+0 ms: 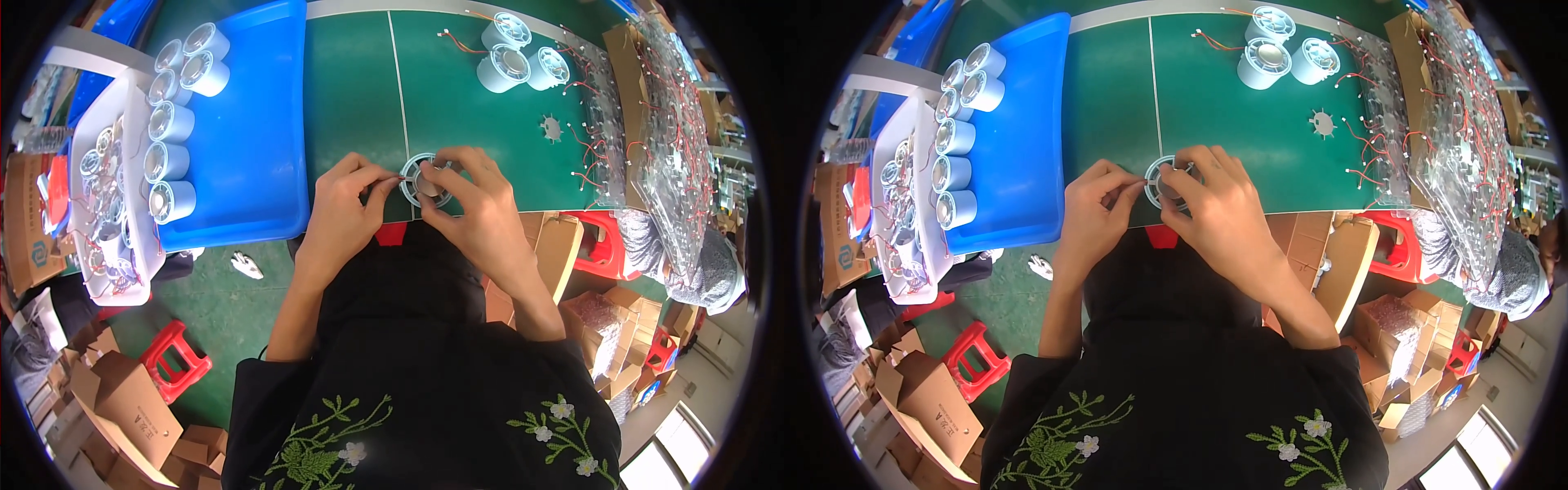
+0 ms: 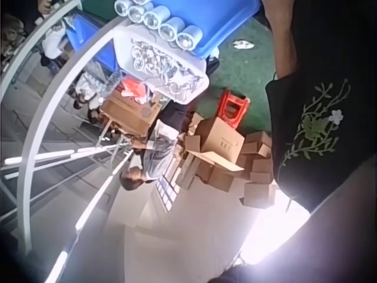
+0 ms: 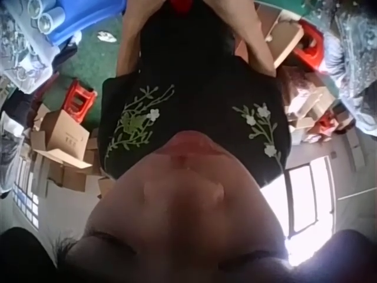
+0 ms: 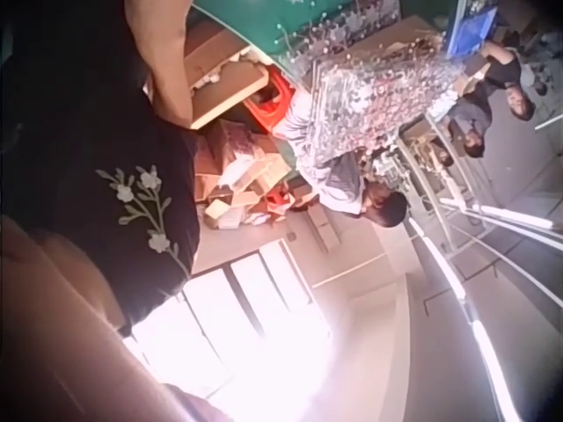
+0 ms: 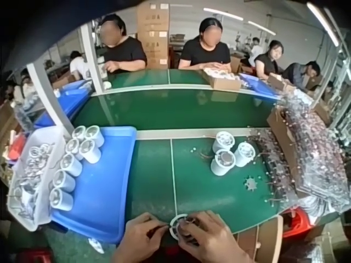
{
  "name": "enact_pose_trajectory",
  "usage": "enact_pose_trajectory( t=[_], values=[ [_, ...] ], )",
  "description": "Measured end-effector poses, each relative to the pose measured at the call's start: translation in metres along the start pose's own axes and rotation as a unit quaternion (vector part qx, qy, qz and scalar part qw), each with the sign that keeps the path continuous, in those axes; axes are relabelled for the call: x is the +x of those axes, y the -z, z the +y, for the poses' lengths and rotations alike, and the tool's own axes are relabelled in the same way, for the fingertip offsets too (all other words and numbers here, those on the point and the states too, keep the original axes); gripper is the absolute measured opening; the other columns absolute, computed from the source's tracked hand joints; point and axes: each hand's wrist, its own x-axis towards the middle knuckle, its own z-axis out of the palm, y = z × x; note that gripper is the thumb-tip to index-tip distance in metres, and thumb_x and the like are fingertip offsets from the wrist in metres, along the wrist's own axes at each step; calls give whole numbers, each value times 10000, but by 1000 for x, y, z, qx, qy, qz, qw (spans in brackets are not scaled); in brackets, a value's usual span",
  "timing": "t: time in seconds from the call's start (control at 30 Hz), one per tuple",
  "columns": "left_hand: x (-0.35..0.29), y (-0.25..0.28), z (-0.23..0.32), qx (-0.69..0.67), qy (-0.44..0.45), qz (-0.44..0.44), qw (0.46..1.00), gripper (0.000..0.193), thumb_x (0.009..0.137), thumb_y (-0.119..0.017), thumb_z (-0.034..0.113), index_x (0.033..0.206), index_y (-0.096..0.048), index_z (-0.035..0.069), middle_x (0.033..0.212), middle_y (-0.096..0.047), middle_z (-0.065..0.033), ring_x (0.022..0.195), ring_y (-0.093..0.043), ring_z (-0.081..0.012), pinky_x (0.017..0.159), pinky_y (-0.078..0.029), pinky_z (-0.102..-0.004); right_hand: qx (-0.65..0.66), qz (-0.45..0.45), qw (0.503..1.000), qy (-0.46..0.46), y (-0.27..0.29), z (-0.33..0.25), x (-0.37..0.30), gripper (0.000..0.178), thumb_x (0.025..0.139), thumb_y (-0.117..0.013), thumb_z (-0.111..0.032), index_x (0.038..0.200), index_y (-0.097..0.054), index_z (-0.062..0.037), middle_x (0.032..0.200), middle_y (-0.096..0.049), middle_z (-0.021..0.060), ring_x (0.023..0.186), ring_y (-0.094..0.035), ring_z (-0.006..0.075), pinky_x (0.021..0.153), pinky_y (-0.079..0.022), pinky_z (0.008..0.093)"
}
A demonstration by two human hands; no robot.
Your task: The person picks up a motor and a plastic housing, fits the motor into the housing by hand, and places the assembled unit onto a blue tray. This process is repeated with another motor and housing.
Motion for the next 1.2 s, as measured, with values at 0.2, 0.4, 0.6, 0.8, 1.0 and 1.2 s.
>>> enact_pose_trajectory(
  t=[0.2,0.4,0.6,0.8,1.0,1.2],
  values=[
    [-2,6,1,33,-22,-52,998,203,781,-714,53,978,-687,9,915,-575,-134,830,-587,-299,706,-476,-392,-28,-11,999,21,-1,-1,2,317,677,-750,25,977,-659,-25,999,-580,100,842,-607,266,687,-506,366],
    [-4,-11,-3,40,-66,-38,996,507,684,-785,109,1165,-630,65,1065,-530,-108,981,-529,-299,764,-480,-395,1,-17,1000,5,2,0,2,315,682,-751,20,979,-655,-19,1000,-585,106,831,-618,260,680,-518,363],
    [-5,-11,-8,81,-92,-38,992,574,656,-804,134,1196,-619,79,1051,-525,-102,956,-521,-288,768,-482,-387,28,-36,999,2,4,2,4,332,684,-759,13,999,-656,-15,1013,-591,113,808,-627,259,660,-530,346],
    [-4,-5,-3,110,-102,-51,987,556,688,-808,185,1195,-614,68,1064,-531,-102,966,-518,-289,775,-480,-376,44,-38,998,34,7,15,7,365,715,-753,9,1067,-667,-30,1057,-597,113,855,-621,251,733,-522,327],
    [-3,-8,18,223,-163,46,960,540,734,-800,219,1203,-604,35,1146,-567,-128,1040,-537,-294,818,-479,-339,314,-69,925,-202,0,29,12,378,833,-681,-1,1205,-622,-34,1106,-604,77,949,-592,164,832,-496,299],
    [4,-19,8,-165,71,-45,983,524,791,-755,200,1233,-569,-11,1195,-587,-178,1128,-537,-327,934,-441,-377,392,-141,869,-266,-4,38,12,297,891,-638,-25,1183,-590,3,1107,-601,65,975,-575,139,834,-492,277]
  ],
)
